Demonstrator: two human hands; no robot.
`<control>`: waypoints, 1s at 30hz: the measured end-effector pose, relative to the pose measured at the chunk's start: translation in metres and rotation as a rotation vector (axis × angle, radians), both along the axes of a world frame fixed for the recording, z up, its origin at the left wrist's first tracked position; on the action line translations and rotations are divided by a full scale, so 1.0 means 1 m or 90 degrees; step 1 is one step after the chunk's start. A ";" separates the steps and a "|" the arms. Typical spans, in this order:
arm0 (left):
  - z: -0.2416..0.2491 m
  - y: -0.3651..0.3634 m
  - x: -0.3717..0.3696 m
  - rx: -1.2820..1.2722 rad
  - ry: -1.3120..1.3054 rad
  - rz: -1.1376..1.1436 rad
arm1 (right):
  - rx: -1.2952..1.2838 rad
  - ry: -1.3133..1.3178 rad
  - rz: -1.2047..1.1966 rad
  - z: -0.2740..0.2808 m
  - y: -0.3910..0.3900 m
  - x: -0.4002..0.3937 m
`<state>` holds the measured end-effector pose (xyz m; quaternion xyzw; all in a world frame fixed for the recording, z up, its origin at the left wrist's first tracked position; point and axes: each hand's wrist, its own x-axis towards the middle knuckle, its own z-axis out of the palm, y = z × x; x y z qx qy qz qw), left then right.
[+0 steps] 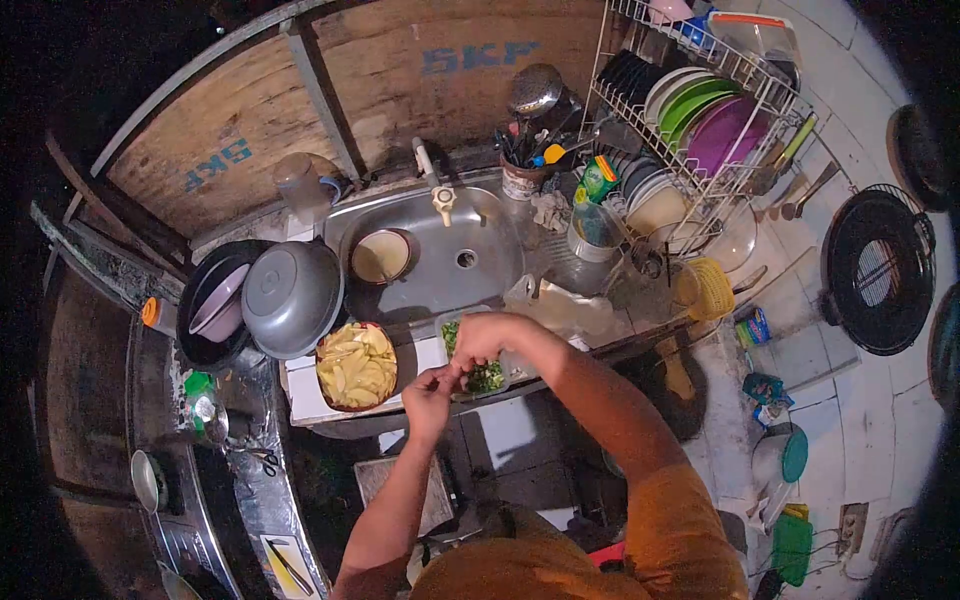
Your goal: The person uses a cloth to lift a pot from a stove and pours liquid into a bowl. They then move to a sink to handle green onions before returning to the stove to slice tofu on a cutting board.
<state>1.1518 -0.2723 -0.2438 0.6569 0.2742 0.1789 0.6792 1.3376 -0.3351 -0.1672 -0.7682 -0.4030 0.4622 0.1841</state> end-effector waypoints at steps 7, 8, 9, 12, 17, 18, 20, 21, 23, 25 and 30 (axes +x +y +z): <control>-0.037 0.004 -0.074 -0.323 -0.116 0.094 | -0.109 -0.472 0.070 -0.042 0.001 0.012; -0.045 0.001 -0.089 -0.356 -0.107 0.109 | -0.081 -0.560 0.108 -0.063 0.000 0.014; -0.052 -0.002 -0.103 -0.389 -0.097 0.123 | -0.081 -0.561 0.111 -0.063 0.000 0.012; -0.068 -0.012 -0.137 -0.456 -0.081 0.171 | -0.115 -0.584 0.123 -0.068 0.000 0.007; -0.070 -0.016 -0.160 -0.464 -0.076 0.191 | -0.059 -0.685 0.171 -0.081 0.000 0.002; -0.069 -0.016 -0.161 -0.464 -0.084 0.190 | -0.057 -0.686 0.173 -0.077 0.001 0.001; -0.064 -0.012 -0.161 -0.462 -0.094 0.192 | -0.114 -0.637 0.153 -0.055 0.003 -0.004; -0.061 -0.011 -0.160 -0.455 -0.103 0.190 | -0.113 -0.639 0.156 -0.044 0.005 -0.003; -0.057 -0.011 -0.158 -0.451 -0.113 0.188 | -0.108 -0.506 0.078 -0.030 0.006 0.010; -0.049 -0.008 -0.154 -0.461 -0.128 0.186 | -0.084 -0.488 0.069 -0.020 0.007 0.022; -0.019 -0.016 -0.130 -0.477 -0.091 0.143 | 0.123 -0.244 -0.002 0.020 -0.004 -0.045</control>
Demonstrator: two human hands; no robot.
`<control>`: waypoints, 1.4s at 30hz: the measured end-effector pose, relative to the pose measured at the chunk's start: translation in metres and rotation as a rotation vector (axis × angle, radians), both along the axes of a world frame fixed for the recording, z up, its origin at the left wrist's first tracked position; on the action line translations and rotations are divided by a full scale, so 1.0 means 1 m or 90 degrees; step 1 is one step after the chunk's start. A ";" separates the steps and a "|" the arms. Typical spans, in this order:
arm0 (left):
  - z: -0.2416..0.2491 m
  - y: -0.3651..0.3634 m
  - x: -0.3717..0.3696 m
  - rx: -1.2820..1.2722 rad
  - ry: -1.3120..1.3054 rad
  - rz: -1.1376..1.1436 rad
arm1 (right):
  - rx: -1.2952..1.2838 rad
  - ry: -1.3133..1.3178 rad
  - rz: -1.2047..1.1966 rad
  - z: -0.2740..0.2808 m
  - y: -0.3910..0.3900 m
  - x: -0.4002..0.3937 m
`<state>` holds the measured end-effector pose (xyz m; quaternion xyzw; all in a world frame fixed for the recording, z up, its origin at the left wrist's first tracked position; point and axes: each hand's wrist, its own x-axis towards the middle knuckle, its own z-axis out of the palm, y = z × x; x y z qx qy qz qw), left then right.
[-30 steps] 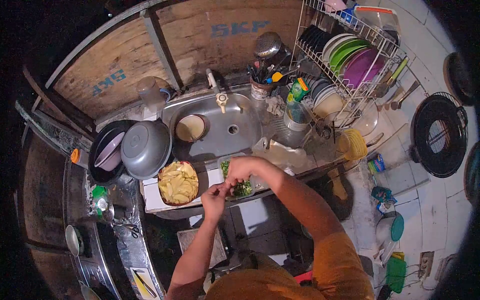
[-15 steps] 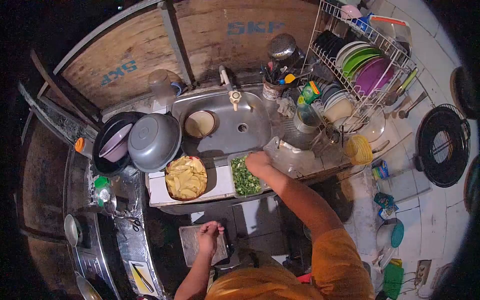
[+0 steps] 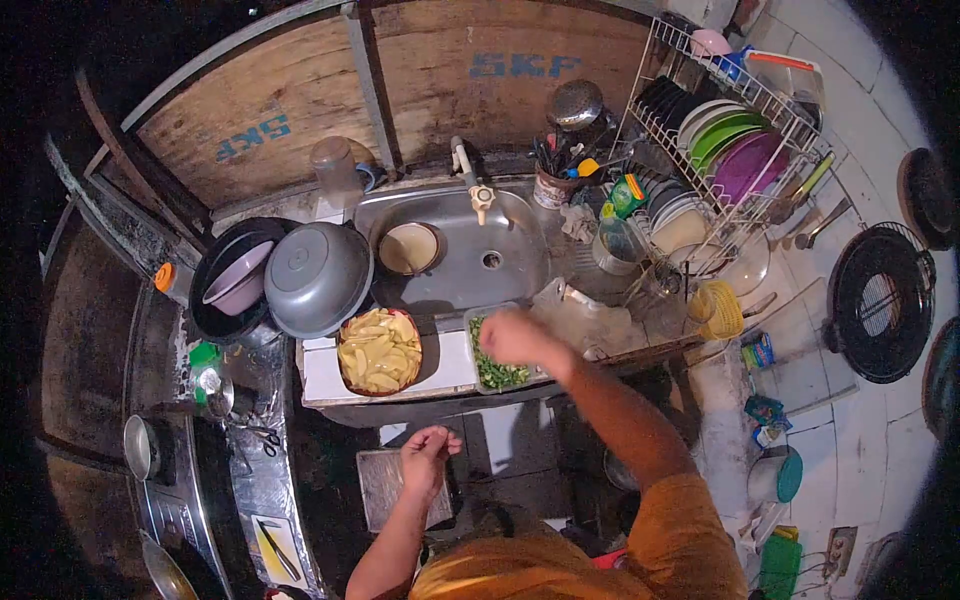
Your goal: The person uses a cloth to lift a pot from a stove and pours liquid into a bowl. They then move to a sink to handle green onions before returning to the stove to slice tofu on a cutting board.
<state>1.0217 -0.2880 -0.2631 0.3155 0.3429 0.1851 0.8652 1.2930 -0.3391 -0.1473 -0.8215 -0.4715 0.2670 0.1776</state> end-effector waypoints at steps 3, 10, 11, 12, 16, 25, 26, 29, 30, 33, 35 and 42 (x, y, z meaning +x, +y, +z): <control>0.006 -0.008 0.010 -0.014 -0.032 -0.047 | 0.078 0.135 0.098 -0.025 -0.025 -0.081; -0.007 -0.001 0.003 -0.229 -0.072 -0.036 | 0.148 0.015 0.191 -0.066 -0.041 -0.134; -0.003 0.000 0.003 -0.230 -0.071 -0.035 | 0.123 0.040 0.265 -0.056 -0.037 -0.128; 0.001 0.002 0.002 -0.202 -0.047 -0.047 | 0.060 0.033 0.201 -0.045 -0.032 -0.118; -0.024 0.010 -0.014 -0.223 -0.045 -0.042 | -0.072 -0.351 -0.008 -0.069 -0.014 -0.024; -0.054 0.020 -0.067 -0.315 -0.048 0.053 | -0.273 -0.347 -0.045 -0.069 0.021 0.033; -0.054 0.021 -0.075 -0.316 -0.046 0.056 | -0.276 -0.355 -0.040 -0.070 0.022 0.032; -0.057 0.025 -0.098 -0.324 -0.033 0.098 | -0.267 -0.369 -0.027 -0.080 0.023 0.033; -0.058 0.024 -0.103 -0.323 -0.033 0.100 | -0.257 -0.375 -0.022 -0.085 0.023 0.034; -0.057 0.022 -0.111 -0.289 -0.003 0.119 | -0.221 -0.371 -0.071 -0.090 0.022 0.034; -0.056 0.021 -0.114 -0.295 -0.017 0.108 | -0.222 -0.322 -0.099 -0.070 0.024 0.031; -0.047 0.012 -0.098 -0.297 -0.052 0.079 | 0.014 -0.204 -0.113 -0.034 -0.001 -0.001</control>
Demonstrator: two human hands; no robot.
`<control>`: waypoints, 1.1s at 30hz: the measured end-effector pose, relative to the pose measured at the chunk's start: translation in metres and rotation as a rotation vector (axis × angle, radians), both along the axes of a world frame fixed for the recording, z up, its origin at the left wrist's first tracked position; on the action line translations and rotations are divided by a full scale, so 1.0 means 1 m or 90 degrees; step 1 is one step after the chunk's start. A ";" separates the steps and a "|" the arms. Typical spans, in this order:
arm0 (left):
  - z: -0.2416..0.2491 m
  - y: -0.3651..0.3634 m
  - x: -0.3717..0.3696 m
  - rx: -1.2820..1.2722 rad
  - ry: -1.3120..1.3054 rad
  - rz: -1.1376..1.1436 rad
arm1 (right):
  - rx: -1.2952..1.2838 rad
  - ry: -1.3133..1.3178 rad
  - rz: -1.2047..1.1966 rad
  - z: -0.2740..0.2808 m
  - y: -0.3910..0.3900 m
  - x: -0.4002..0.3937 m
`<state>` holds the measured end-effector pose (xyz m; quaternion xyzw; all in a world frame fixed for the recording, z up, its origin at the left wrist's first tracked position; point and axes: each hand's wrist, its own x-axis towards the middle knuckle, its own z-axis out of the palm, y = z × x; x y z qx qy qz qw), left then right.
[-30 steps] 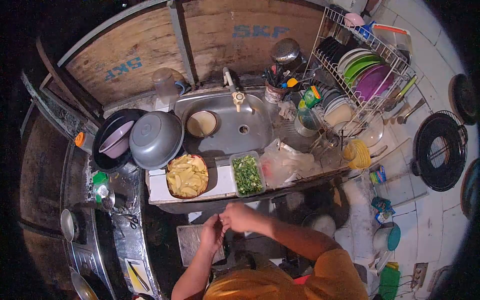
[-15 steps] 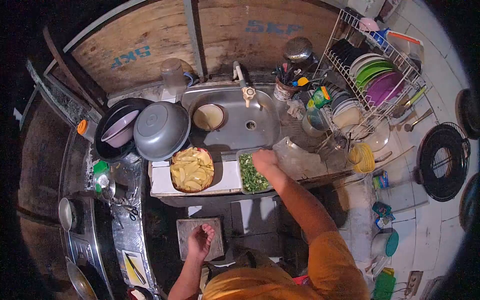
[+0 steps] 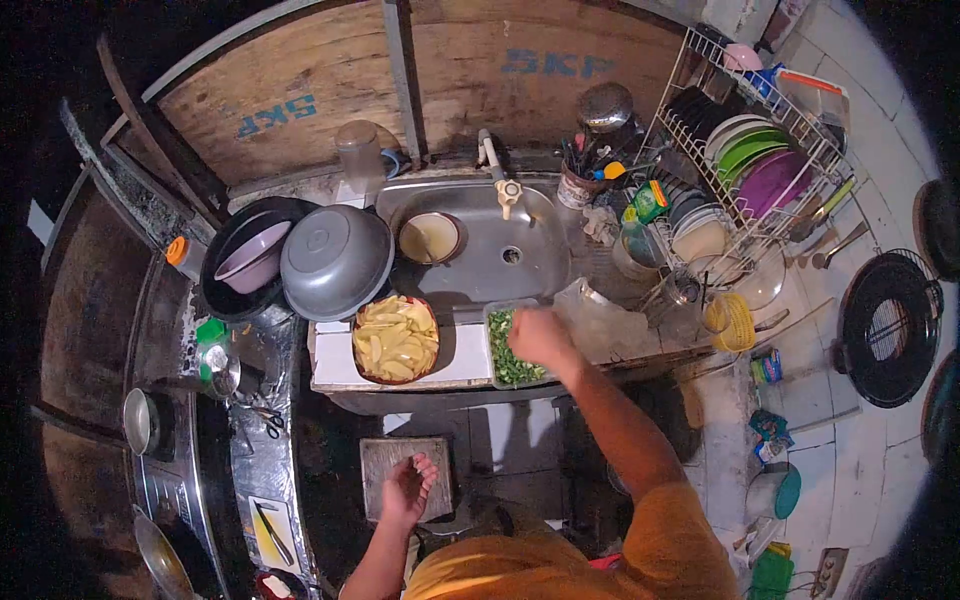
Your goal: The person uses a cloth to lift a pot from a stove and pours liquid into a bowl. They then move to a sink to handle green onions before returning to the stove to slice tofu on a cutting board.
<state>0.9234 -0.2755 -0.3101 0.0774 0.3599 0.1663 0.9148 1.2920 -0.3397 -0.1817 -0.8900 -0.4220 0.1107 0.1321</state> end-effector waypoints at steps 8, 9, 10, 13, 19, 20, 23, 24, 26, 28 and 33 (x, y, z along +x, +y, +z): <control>0.018 -0.013 0.037 0.025 -0.062 -0.103 | -0.090 0.303 0.212 -0.011 -0.022 -0.177; 0.011 -0.013 0.036 0.030 -0.062 -0.111 | -0.058 0.277 0.231 -0.031 -0.024 -0.187; 0.008 -0.013 0.034 0.034 -0.062 -0.122 | -0.056 0.281 0.239 -0.044 -0.024 -0.193; 0.007 -0.009 0.018 0.029 -0.031 -0.096 | 0.087 0.341 0.308 -0.060 -0.029 -0.200; -0.007 0.008 -0.017 -0.032 0.028 -0.058 | 0.139 0.111 -0.089 -0.057 -0.031 -0.103; -0.009 0.010 -0.021 -0.036 0.025 -0.058 | 0.149 0.027 -0.136 -0.068 -0.033 -0.080; -0.013 0.016 -0.031 -0.031 0.014 -0.029 | 0.023 -0.090 -0.042 -0.063 -0.030 -0.051; -0.014 0.015 -0.032 -0.032 0.014 -0.027 | 0.021 -0.090 -0.040 -0.064 -0.029 -0.050; -0.004 0.017 -0.030 -0.026 0.047 -0.015 | -0.017 -0.102 -0.051 -0.067 -0.023 -0.050; -0.005 0.015 -0.030 -0.038 0.016 -0.008 | -0.053 -0.106 -0.041 -0.073 -0.021 -0.046; 0.011 0.013 -0.029 -0.026 0.029 -0.002 | 0.188 -0.074 -0.005 -0.088 -0.033 -0.030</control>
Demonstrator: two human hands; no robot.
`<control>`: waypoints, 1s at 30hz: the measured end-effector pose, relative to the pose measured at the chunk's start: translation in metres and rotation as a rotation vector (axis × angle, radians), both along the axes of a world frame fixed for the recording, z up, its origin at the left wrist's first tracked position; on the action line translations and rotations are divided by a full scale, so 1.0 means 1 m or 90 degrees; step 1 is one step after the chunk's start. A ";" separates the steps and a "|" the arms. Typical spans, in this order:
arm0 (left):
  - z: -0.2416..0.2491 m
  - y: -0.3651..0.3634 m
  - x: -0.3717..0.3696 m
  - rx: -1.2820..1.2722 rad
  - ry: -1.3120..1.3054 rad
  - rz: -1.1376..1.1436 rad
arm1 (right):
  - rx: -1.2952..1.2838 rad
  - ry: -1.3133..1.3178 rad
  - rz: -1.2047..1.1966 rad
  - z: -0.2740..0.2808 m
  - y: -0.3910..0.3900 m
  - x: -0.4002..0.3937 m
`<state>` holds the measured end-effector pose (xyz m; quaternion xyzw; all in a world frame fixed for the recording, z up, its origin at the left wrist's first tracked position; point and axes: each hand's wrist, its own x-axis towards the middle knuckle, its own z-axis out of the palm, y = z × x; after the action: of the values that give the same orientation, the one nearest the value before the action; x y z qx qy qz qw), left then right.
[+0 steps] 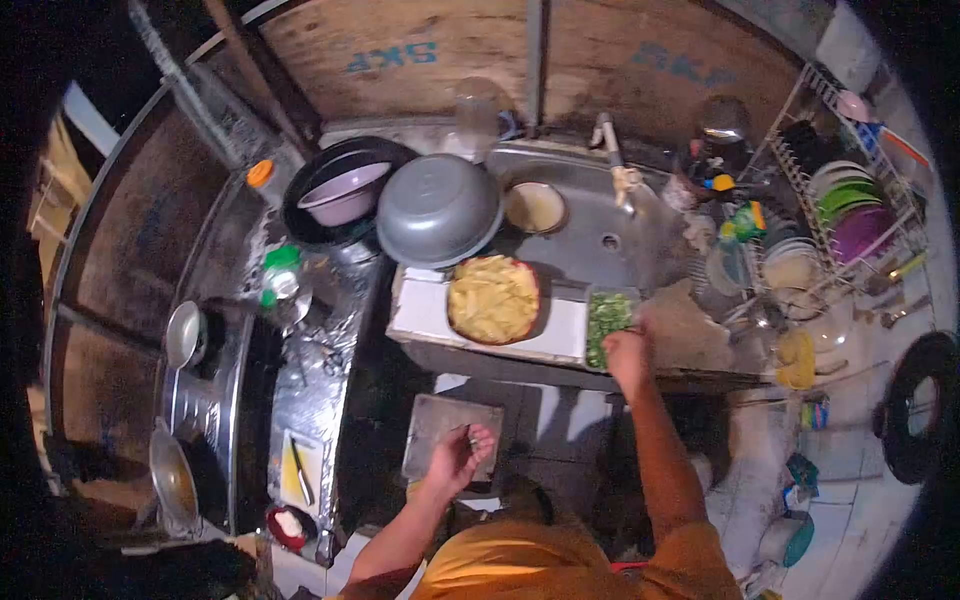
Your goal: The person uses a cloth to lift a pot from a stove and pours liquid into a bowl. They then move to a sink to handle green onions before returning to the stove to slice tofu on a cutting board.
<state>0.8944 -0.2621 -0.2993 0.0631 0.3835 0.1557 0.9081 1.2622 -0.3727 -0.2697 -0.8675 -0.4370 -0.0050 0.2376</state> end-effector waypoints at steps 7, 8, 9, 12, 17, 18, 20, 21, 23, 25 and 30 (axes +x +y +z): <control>0.006 -0.003 0.020 0.015 -0.063 -0.030 | 0.026 0.349 0.090 0.078 0.029 -0.153; 0.005 -0.004 0.023 0.005 -0.086 -0.015 | -0.020 0.389 0.126 0.074 0.036 -0.174; 0.002 -0.005 0.022 -0.007 -0.108 0.001 | -0.069 0.431 0.163 0.067 0.040 -0.191; -0.037 -0.001 0.009 -0.011 -0.084 0.031 | -0.019 0.260 0.330 0.018 0.038 -0.225; -0.120 0.035 -0.047 -0.097 -0.072 0.087 | 0.002 0.366 0.259 0.022 0.025 -0.236; -0.173 0.051 -0.073 -0.123 -0.155 0.044 | 0.004 0.361 0.263 0.019 0.017 -0.235; -0.277 0.094 -0.120 -0.148 -0.302 0.275 | -0.138 0.441 0.259 0.023 0.002 -0.234; -0.246 0.108 -0.119 0.229 0.160 0.323 | -0.136 0.435 0.256 0.030 0.000 -0.232; -0.198 0.127 -0.133 0.038 0.088 0.454 | -0.207 0.480 0.287 0.046 -0.015 -0.227; -0.235 0.142 -0.169 -0.018 0.044 0.477 | -0.183 0.466 0.265 0.046 -0.024 -0.219; -0.212 0.094 -0.126 0.036 0.182 0.230 | -0.090 0.477 0.151 0.025 -0.054 -0.189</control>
<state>0.7686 -0.1679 -0.5114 0.0403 0.5088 0.3156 0.7999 1.0735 -0.4262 -0.2448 -0.7668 -0.4166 0.3693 0.3193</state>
